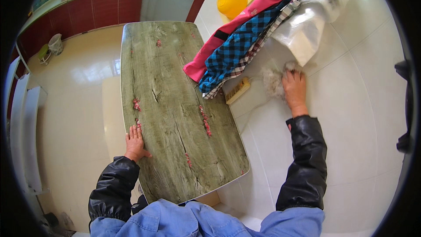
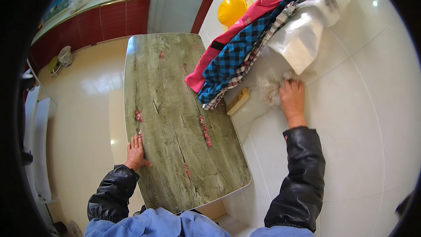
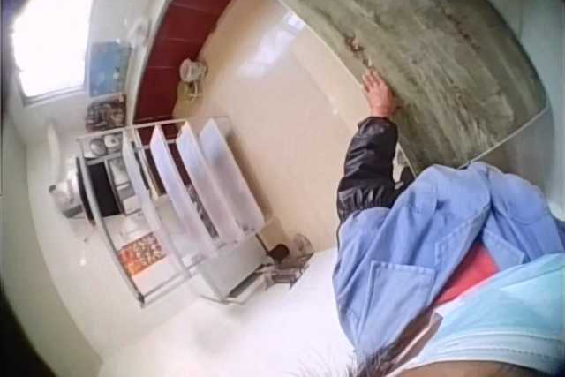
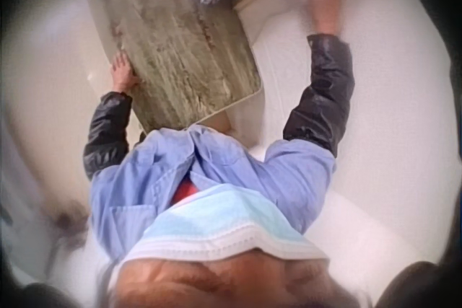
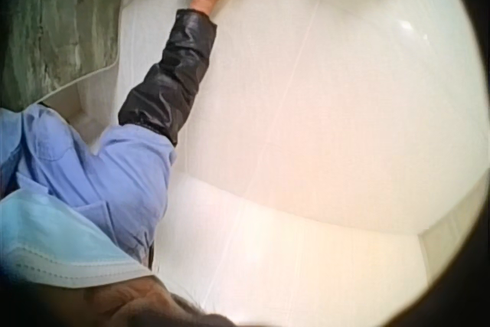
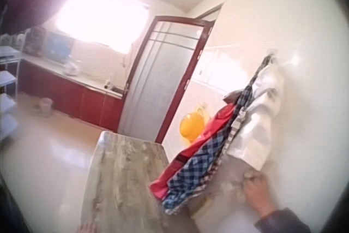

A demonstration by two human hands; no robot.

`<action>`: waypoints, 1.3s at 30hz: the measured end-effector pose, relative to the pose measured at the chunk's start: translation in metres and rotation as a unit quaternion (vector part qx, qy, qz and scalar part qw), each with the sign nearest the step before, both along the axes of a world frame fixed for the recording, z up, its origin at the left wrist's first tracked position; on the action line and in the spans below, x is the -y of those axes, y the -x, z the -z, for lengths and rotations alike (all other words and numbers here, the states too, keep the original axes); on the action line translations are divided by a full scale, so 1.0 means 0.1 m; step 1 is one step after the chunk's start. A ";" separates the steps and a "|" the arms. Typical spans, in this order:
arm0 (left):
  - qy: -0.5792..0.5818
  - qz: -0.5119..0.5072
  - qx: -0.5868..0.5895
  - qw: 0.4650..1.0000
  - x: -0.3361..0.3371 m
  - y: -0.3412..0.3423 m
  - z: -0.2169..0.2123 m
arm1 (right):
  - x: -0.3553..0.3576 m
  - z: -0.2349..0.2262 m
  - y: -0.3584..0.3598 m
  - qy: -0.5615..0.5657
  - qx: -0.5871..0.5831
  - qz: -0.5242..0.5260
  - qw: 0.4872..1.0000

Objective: The person wipes a small table and adjacent wall with a cloth, moving a yellow basket and cutting board to reach the wall. The person then wipes the kitchen counter and returns to wipe the table and wall again.

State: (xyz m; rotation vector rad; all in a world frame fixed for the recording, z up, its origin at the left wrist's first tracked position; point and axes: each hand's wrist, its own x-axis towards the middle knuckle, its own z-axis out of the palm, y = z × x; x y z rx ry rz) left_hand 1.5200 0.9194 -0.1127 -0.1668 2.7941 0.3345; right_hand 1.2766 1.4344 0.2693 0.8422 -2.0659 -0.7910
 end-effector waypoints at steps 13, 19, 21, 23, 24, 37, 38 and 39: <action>-0.048 -0.011 -0.036 0.998 0.00 -0.04 0.06 | -0.84 0.70 -1.87 0.006 0.124 0.062 0.990; -0.056 -0.008 -0.017 0.998 0.03 -0.01 0.11 | -1.03 -1.32 -1.93 0.045 -0.203 0.181 0.961; -0.072 -0.020 -0.010 0.997 0.01 -0.01 0.14 | -0.93 -1.78 -1.84 0.099 -0.316 0.171 0.928; -0.105 -0.041 -0.019 0.993 -0.02 0.01 0.17 | -0.81 -1.94 -1.67 0.140 -0.321 0.184 0.918; -0.095 -0.041 -0.031 0.994 -0.04 0.00 0.18 | -0.75 -1.97 -1.54 0.133 -0.304 0.112 0.937; -0.097 -0.058 -0.034 0.993 -0.05 -0.07 0.20 | -2.34 -4.36 -3.55 0.204 -0.513 0.351 0.756; -0.097 -0.055 -0.030 0.993 -0.05 -0.06 0.21 | -2.54 -4.29 -3.87 0.217 -0.524 0.350 0.745; -0.092 -0.056 -0.032 0.994 -0.04 -0.06 0.22 | -2.72 -4.15 -4.16 0.216 -0.536 0.340 0.742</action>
